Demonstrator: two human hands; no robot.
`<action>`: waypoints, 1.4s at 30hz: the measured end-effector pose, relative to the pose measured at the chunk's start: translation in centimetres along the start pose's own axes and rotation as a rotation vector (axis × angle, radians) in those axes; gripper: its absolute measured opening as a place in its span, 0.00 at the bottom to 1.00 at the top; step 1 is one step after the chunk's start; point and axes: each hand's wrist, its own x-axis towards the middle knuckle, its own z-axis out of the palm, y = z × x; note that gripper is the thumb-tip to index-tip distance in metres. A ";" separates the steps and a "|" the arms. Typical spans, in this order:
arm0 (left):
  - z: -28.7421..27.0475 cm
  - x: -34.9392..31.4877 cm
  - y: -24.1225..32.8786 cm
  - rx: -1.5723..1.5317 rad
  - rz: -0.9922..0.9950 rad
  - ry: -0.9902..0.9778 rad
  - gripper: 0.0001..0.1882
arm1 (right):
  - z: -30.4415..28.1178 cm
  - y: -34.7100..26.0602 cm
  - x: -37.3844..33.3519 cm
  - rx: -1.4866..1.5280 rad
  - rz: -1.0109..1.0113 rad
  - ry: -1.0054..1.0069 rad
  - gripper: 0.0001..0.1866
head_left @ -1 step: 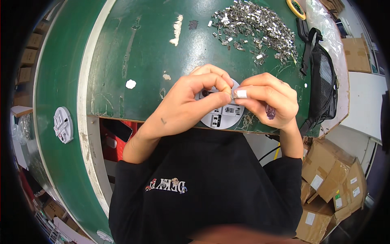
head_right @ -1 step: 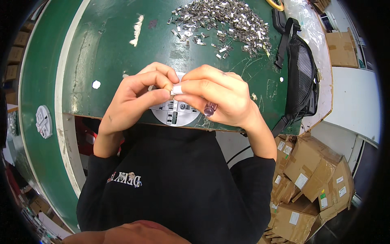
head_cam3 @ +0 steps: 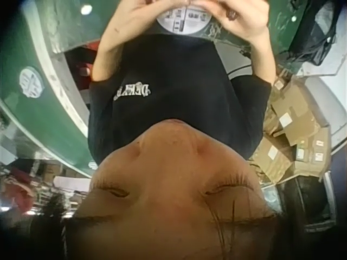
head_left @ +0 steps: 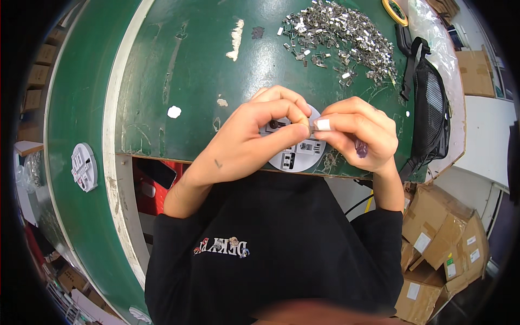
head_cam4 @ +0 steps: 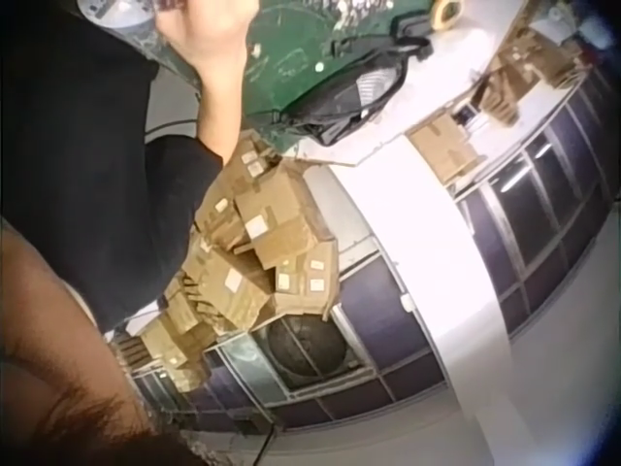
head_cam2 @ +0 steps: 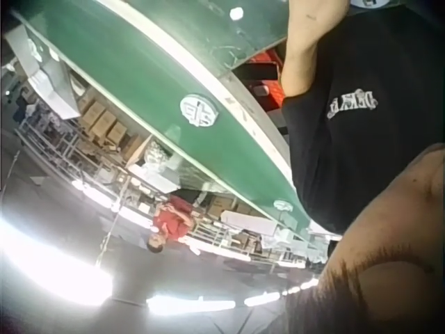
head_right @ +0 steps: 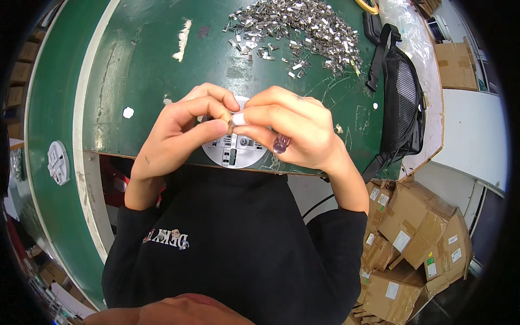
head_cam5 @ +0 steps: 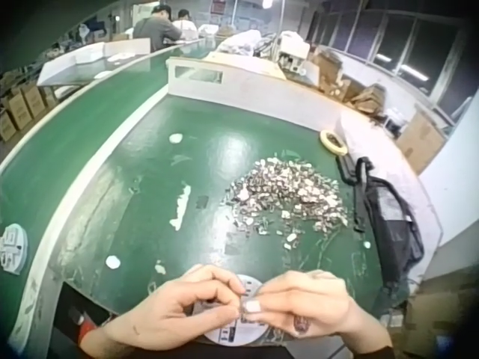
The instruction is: Assembling small white components onto circular plates and marking them with a pen.
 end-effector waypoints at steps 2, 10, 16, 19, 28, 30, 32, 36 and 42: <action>-0.1 0.0 -0.3 0.018 0.010 -0.021 0.03 | -0.1 -0.1 -0.1 0.023 0.027 0.010 0.09; 0.0 0.2 -2.8 0.463 0.178 0.064 0.03 | -0.5 -0.1 -0.4 0.028 0.368 -0.124 0.06; -0.3 0.6 -3.0 0.416 0.148 0.060 0.03 | -0.5 0.2 -0.3 -0.010 0.405 -0.233 0.06; -0.5 0.8 -3.2 0.414 0.153 0.054 0.03 | -0.5 0.2 0.1 -0.014 0.422 -0.252 0.06; -1.0 1.3 -3.4 0.400 0.157 0.050 0.06 | -0.2 0.7 0.8 -0.039 0.442 -0.289 0.05; -1.1 1.4 -3.4 0.398 0.163 0.049 0.06 | -0.1 0.9 0.9 -0.056 0.431 -0.291 0.06; -1.3 1.5 -3.6 0.395 0.166 0.047 0.06 | 0.0 0.9 1.1 -0.065 0.427 -0.293 0.06; -1.6 1.6 -3.9 0.391 0.204 0.062 0.04 | 0.3 0.3 1.5 -0.131 0.458 -0.291 0.06; -2.0 1.7 -4.0 0.367 0.184 0.075 0.06 | 1.0 -0.1 2.0 -0.236 0.440 -0.285 0.06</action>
